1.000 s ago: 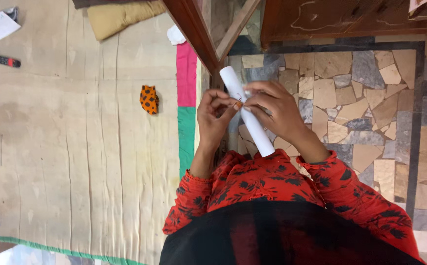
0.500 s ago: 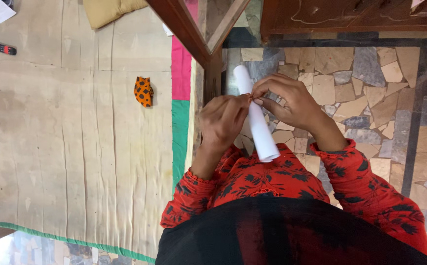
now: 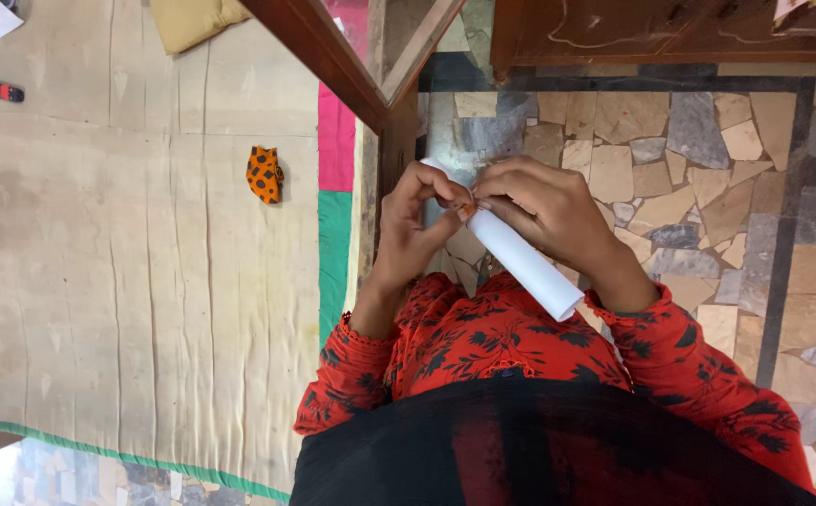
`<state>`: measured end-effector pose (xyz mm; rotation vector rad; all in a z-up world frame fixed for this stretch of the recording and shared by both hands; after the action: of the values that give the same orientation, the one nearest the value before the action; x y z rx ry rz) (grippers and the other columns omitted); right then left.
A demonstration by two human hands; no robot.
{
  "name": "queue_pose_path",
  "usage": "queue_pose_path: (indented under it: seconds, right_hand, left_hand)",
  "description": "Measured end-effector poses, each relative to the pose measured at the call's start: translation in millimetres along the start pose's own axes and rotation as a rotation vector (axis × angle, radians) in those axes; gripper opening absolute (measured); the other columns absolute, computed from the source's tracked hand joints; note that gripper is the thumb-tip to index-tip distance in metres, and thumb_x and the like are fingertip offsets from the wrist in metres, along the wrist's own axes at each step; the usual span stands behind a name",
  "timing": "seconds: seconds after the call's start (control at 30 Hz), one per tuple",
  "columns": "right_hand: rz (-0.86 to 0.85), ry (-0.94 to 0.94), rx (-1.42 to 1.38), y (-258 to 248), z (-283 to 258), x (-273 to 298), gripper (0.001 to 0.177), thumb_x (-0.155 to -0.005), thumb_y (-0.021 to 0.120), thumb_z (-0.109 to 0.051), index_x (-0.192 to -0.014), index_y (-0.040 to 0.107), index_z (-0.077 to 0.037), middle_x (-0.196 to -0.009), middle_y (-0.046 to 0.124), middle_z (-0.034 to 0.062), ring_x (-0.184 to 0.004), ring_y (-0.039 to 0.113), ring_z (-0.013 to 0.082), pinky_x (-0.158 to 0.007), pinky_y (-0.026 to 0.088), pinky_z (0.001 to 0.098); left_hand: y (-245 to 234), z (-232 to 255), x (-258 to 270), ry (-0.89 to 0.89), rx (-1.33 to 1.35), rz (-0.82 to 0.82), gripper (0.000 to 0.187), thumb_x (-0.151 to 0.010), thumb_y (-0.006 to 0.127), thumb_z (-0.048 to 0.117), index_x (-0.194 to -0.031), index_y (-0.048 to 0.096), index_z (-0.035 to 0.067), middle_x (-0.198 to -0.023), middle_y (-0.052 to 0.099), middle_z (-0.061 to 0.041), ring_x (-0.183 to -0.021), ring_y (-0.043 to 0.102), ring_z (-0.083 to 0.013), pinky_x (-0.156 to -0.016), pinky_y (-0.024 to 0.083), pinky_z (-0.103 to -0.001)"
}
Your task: The person picks up a small orange and black patterned fabric item and places it into a wooden cabinet. They then tie a white rolled object with a red string and place it in the cabinet. Finally, they fold and arrange several pieces of cloth, including a pink and a green item, inside the cabinet.
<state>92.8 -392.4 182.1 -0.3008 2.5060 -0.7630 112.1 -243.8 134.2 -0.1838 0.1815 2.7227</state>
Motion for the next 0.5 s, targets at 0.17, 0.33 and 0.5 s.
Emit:
queue_pose_path:
  seconds: [0.17, 0.33, 0.5]
  right_hand:
    - [0.055, 0.029, -0.011, -10, -1, 8, 0.021, -0.085, 0.084, -0.006, -0.103, 0.075, -0.002, -0.1, 0.076, 0.0108, -0.089, 0.076, 0.0237, -0.074, 0.061, 0.0326]
    - [0.026, -0.037, 0.048, -23, -1, 23, 0.026, -0.084, 0.081, -0.009, -0.109, 0.077, -0.004, -0.106, 0.076, 0.0111, -0.095, 0.077, 0.0248, -0.078, 0.062, 0.0336]
    - [-0.008, 0.053, 0.069, -26, 16, 29, 0.018, -0.087, 0.081, -0.014, -0.104, 0.079, -0.007, -0.1, 0.078, 0.0093, -0.086, 0.077, 0.0224, -0.071, 0.062, 0.0328]
  left_hand:
    - [5, -34, 6, -0.163, 0.383, 0.069, 0.032, -0.094, 0.067, -0.014, -0.106, 0.047, 0.009, -0.1, 0.071, -0.008, -0.096, 0.068, -0.0135, -0.091, 0.055, -0.03]
    - [14, -27, -2, -0.118, 0.223, 0.052, 0.032, -0.093, 0.071, -0.009, -0.104, 0.046, 0.009, -0.098, 0.073, -0.008, -0.092, 0.067, -0.0111, -0.085, 0.053, -0.026]
    - [26, 6, -10, -0.088, -0.215, -0.02, 0.029, -0.09, 0.077, -0.001, -0.099, 0.05, 0.007, -0.095, 0.078, -0.009, -0.081, 0.069, -0.0075, -0.064, 0.046, -0.02]
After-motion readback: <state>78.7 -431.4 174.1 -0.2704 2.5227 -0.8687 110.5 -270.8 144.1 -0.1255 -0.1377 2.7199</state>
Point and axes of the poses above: each hand's wrist, its own x-axis away from the middle knuckle, its own y-axis out of the palm, z = x × y, the point moved 9 cm from there along -x, towards the middle knuckle
